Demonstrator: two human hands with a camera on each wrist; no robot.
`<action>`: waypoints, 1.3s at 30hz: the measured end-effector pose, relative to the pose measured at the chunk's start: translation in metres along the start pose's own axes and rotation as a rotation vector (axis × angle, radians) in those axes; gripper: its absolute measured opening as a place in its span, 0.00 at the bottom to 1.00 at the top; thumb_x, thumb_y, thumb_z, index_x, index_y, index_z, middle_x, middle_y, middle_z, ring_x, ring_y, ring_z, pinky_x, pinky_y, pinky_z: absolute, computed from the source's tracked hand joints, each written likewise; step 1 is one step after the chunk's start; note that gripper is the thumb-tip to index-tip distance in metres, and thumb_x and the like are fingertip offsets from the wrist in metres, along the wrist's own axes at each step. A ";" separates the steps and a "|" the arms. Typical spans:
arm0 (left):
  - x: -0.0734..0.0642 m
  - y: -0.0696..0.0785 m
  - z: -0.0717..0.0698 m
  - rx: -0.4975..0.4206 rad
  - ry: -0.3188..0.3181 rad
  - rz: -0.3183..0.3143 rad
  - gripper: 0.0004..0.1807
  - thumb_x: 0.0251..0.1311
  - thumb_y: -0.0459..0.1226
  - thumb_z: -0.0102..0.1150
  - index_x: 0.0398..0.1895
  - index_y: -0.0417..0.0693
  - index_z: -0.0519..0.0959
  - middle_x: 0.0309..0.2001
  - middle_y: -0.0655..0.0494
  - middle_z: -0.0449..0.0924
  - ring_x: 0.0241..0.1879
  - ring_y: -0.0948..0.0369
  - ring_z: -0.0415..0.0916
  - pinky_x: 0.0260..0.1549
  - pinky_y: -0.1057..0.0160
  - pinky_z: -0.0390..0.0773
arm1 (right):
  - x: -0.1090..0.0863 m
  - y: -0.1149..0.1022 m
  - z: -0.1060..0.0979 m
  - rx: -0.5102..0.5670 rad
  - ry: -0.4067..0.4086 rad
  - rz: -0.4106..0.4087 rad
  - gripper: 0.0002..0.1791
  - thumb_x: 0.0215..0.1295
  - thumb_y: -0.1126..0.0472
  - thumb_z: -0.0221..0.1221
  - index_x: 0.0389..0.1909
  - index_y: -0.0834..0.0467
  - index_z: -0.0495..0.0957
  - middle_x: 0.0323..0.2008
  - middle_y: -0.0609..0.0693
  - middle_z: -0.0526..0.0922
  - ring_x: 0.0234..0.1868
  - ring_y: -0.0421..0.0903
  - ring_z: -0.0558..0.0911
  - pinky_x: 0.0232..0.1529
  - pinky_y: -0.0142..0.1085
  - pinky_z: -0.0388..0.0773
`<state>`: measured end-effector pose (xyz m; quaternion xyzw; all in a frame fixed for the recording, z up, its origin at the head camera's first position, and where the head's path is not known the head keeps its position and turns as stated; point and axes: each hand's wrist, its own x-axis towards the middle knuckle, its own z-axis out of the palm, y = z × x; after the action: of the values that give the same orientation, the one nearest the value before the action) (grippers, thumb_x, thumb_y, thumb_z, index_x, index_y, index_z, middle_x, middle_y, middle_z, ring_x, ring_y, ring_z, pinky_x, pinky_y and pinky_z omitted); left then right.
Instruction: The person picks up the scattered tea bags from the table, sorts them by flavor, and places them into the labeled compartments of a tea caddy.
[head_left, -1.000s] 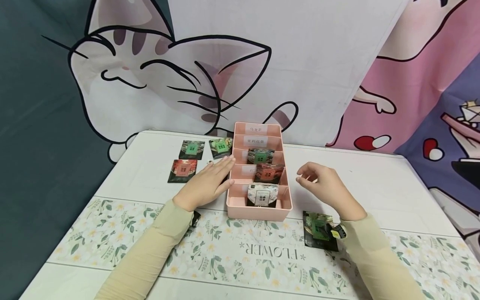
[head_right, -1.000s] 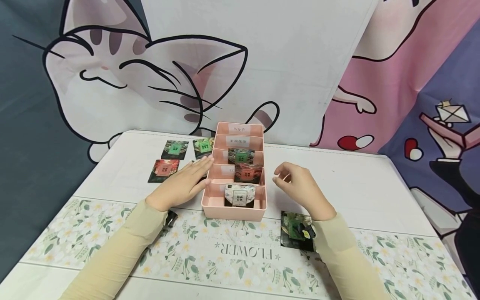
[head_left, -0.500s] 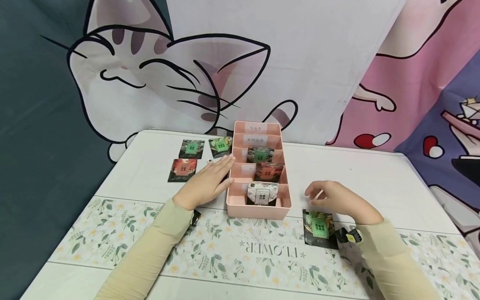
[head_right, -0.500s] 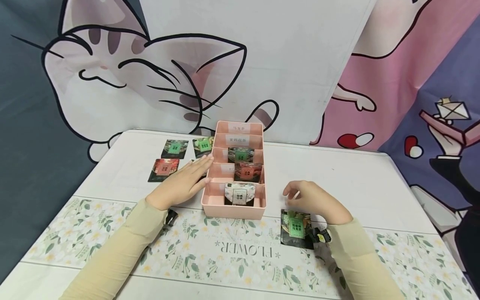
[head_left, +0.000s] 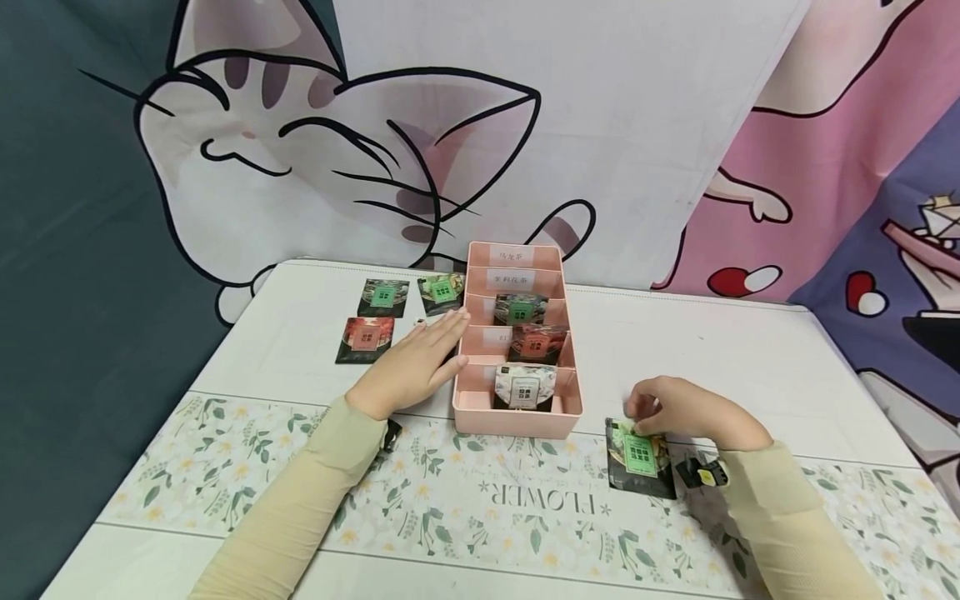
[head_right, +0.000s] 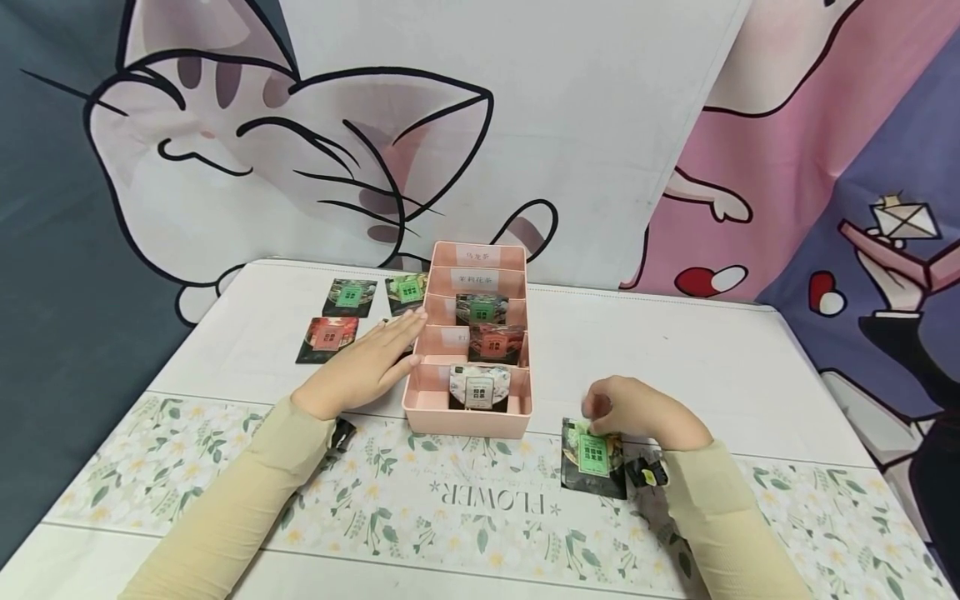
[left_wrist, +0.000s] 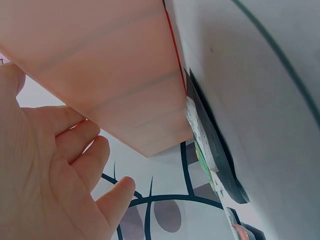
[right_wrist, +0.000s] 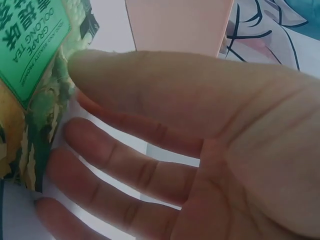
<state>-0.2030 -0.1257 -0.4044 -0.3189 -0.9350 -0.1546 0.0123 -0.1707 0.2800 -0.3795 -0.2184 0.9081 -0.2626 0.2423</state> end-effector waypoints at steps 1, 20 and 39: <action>0.000 0.000 0.000 0.000 0.001 0.001 0.36 0.81 0.52 0.38 0.82 0.45 0.49 0.81 0.51 0.46 0.80 0.54 0.44 0.77 0.45 0.51 | 0.000 0.001 0.000 0.005 -0.005 0.005 0.06 0.61 0.68 0.67 0.33 0.58 0.80 0.32 0.46 0.79 0.33 0.43 0.76 0.35 0.38 0.76; 0.000 0.000 0.000 0.009 0.005 0.004 0.36 0.81 0.53 0.37 0.82 0.45 0.49 0.81 0.52 0.45 0.80 0.52 0.45 0.76 0.45 0.51 | 0.003 0.009 0.004 0.078 0.029 0.002 0.08 0.67 0.69 0.62 0.31 0.59 0.73 0.25 0.47 0.75 0.25 0.45 0.76 0.27 0.36 0.76; -0.001 0.001 -0.001 0.007 0.003 0.002 0.35 0.81 0.53 0.37 0.81 0.44 0.50 0.81 0.51 0.46 0.79 0.51 0.47 0.76 0.44 0.52 | 0.019 0.020 0.002 0.277 0.383 0.067 0.07 0.66 0.69 0.64 0.42 0.68 0.79 0.30 0.53 0.81 0.26 0.42 0.76 0.24 0.33 0.77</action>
<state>-0.2014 -0.1258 -0.4032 -0.3196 -0.9352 -0.1519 0.0150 -0.1899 0.2842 -0.3991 -0.0988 0.8995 -0.4132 0.1020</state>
